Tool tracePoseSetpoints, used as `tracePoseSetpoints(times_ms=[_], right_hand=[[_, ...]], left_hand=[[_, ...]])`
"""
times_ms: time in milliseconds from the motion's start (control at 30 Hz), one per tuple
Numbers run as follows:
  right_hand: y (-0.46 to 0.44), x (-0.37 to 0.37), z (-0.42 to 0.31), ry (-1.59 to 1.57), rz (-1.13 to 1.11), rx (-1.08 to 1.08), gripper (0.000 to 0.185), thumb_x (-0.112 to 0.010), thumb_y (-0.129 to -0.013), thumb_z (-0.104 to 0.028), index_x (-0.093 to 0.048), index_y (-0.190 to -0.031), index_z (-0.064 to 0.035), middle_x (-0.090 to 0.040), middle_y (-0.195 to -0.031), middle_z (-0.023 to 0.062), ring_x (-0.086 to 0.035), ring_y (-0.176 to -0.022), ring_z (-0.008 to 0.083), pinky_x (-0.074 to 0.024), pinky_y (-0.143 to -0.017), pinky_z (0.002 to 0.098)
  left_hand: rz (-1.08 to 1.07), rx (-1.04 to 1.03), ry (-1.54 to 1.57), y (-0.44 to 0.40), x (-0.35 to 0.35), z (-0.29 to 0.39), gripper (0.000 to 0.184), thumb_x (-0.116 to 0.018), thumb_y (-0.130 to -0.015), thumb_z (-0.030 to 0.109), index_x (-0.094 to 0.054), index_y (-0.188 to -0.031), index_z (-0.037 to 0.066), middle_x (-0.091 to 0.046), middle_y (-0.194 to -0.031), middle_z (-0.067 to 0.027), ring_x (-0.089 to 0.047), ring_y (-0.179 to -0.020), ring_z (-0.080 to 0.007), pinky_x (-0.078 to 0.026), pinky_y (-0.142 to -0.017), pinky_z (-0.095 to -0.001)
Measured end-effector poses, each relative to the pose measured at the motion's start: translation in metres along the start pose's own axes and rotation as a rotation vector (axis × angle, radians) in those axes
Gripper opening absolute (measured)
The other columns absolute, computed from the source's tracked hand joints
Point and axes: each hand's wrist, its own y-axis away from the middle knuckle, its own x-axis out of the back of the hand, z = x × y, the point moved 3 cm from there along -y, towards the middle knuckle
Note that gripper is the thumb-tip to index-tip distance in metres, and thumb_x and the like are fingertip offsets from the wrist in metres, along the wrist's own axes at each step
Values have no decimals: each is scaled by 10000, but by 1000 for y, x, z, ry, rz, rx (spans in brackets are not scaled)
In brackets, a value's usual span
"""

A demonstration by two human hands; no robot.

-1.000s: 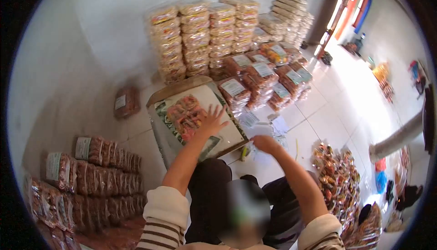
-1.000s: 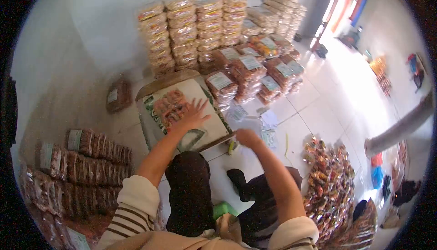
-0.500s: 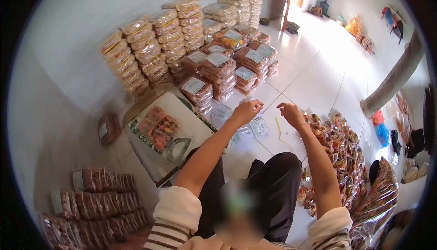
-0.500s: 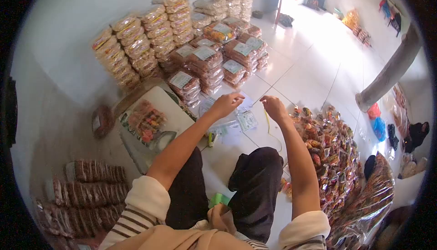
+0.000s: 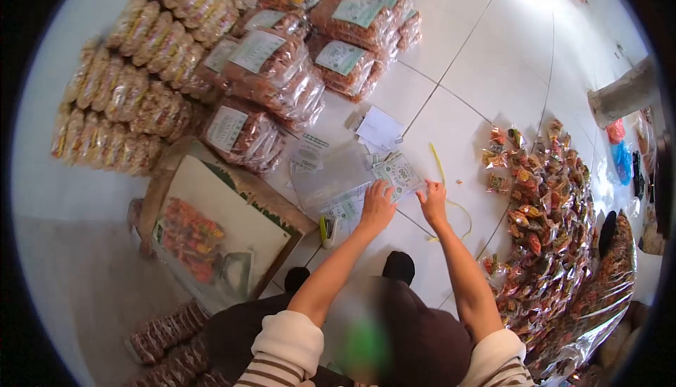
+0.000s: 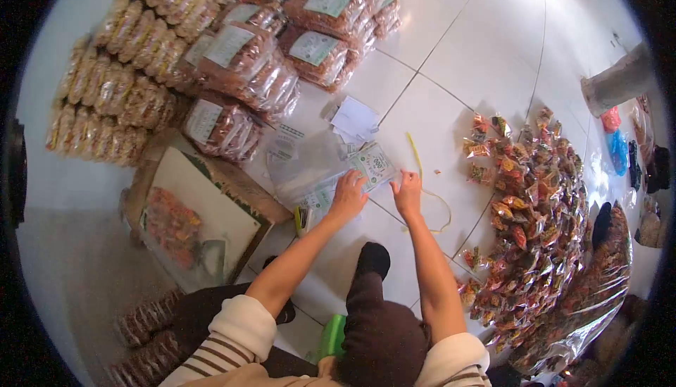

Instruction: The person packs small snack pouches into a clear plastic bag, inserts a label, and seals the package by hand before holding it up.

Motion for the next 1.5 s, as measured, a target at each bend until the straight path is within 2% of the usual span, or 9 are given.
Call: tracePoseSetpoints(times_ms=[100, 533, 733, 900, 1033, 1100, 1233, 1300, 1500], right_hand=[[-17, -13, -18, -63, 273, -3, 427, -686, -682, -111, -494, -1053, -23, -466, -958, 133, -442, -925, 287, -366, -816, 385], [2, 4, -9, -186, 359, -88, 127, -610, -755, -47, -571, -874, -26, -528, -799, 93, -505, -768, 226, -418, -664, 323], [-5, 15, -17, -321, 385, -49, 125, -576, -799, -65, -612, -917, -45, -545, -784, 66, -487, -756, 186, -413, -631, 284], [-23, 18, -33, -397, 366, -111, 117, -542, -836, -88, -604, -922, -39, -564, -795, 51, -487, -706, 158, -408, -621, 276], [-37, 21, -45, -703, 218, -246, 151, -488, -882, -108, -591, -937, -12, -592, -852, 41, -501, -715, 89, -414, -644, 251], [-41, 17, -51, -724, 220, -166, 178, -469, -895, -130, -591, -945, -10, -595, -871, 45, -505, -751, 77, -421, -668, 243], [-46, 18, -71, -981, 101, -172, 271, -430, -921, -215, -567, -1040, -14, -593, -944, 79, -537, -848, 100, -440, -768, 248], [-45, 29, -96, -1130, 80, -174, 301, -420, -924, -238, -541, -1088, -16, -585, -973, 88, -546, -868, 121, -445, -787, 264], [-18, 58, -194, -1390, -239, -29, 361, -470, -900, -206, -472, -1142, 61, -572, -1025, 124, -571, -899, 173, -447, -864, 295]], left_hand=[[138, -8, 53, -15, -18, 1, 644, -681, -681, 144, -369, -1235, 43, -331, -1270, -153, -332, -1160, -335, -302, -947, -454], [165, 129, -4, -40, -15, 4, 769, -726, -643, 192, -314, -1283, 85, -353, -1249, -95, -340, -1143, -286, -251, -926, -516], [262, 41, 63, -48, 0, -2, 487, -698, -682, 170, -455, -1097, 96, -474, -1137, -106, -426, -1102, -271, -310, -904, -445], [38, 371, 576, -56, 1, -21, 174, -587, -808, 156, -498, -922, 60, -592, -768, -114, -584, -777, -294, -426, -698, -378], [44, 481, 681, -54, 8, -33, 170, -594, -799, 148, -491, -905, 65, -587, -767, -129, -577, -744, -299, -434, -676, -386], [484, 69, 271, -52, 27, -30, 144, -586, -812, 137, -495, -874, 43, -588, -760, -126, -580, -698, -282, -449, -626, -356], [644, 76, 187, -44, 56, -37, 144, -585, -821, 133, -505, -879, 28, -587, -803, -101, -574, -727, -205, -444, -647, -279], [350, 416, 820, -43, 69, -49, 170, -596, -827, 164, -508, -865, 24, -577, -857, -53, -550, -784, -133, -430, -691, -258], [630, 513, 1338, -23, 164, -37, 197, -574, -852, 244, -511, -887, 61, -562, -871, 1, -521, -789, -86, -409, -679, -232]])
